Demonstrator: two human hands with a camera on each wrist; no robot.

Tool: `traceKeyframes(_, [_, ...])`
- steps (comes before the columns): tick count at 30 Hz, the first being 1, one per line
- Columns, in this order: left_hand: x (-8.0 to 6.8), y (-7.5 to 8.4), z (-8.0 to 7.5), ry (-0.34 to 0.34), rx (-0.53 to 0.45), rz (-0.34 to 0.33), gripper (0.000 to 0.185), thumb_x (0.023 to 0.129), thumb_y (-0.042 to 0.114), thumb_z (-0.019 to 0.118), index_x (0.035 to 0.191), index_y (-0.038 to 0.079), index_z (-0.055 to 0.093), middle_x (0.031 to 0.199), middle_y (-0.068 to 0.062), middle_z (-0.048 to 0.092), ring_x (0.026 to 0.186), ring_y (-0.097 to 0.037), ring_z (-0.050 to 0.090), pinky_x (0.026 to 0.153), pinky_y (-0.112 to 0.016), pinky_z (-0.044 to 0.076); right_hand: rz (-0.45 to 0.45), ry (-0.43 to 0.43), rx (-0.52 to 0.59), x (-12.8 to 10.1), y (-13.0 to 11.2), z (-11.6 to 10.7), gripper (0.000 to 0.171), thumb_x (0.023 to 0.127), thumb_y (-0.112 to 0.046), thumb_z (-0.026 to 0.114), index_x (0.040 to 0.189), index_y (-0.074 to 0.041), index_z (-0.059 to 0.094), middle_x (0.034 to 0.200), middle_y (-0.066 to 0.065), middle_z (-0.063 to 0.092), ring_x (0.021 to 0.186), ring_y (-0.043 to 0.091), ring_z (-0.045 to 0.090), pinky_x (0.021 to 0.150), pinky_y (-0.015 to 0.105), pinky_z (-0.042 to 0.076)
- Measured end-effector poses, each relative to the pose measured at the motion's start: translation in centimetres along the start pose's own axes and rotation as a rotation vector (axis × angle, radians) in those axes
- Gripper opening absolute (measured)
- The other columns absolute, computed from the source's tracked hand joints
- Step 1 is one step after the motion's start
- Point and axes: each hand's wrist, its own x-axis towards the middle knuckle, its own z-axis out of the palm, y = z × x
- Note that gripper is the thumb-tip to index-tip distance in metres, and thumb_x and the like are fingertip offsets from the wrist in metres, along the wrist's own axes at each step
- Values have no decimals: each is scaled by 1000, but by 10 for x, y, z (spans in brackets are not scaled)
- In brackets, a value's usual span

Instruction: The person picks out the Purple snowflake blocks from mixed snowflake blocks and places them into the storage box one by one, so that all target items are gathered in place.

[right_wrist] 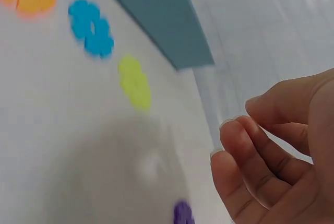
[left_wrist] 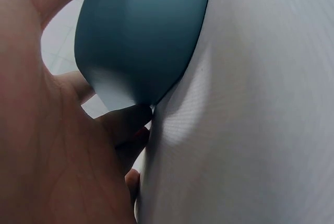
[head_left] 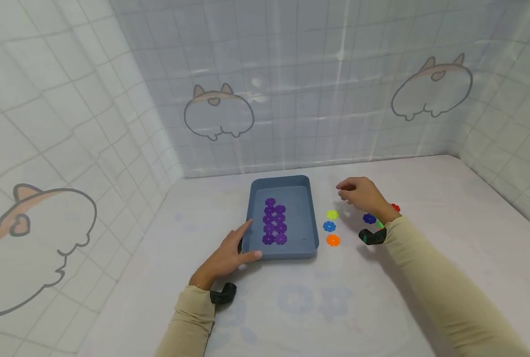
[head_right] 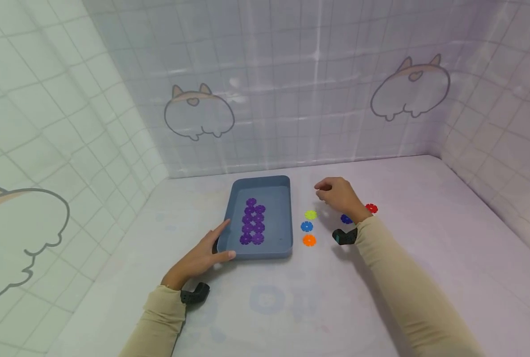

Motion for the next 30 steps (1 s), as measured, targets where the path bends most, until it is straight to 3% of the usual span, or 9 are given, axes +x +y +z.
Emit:
traceKeyframes(9, [0, -1, 1, -1, 3, -11, 98, 90, 57, 67, 163, 25, 11, 166, -7, 15, 151, -40, 1, 118, -60, 5, 63, 0, -73, -10, 28, -24, 38, 102, -23, 55, 132, 0, 62, 124, 21, 63, 104, 34, 60, 95, 51, 51])
traceKeyframes(19, [-1, -2, 1, 4, -4, -8, 98, 89, 58, 67, 163, 26, 12, 166, -7, 16, 152, -38, 2, 119, -59, 5, 119, -62, -129, -13, 48, -30, 39, 100, -24, 60, 131, 0, 62, 127, 24, 60, 111, 38, 56, 96, 52, 51])
traceKeyframes(30, [0, -2, 2, 6, -15, -9, 97, 90, 58, 67, 163, 27, 12, 166, -7, 15, 151, -39, 0, 118, -61, 5, 127, -164, -196, -6, 49, -29, 36, 97, -19, 65, 126, 3, 62, 120, 21, 63, 107, 37, 57, 97, 54, 49])
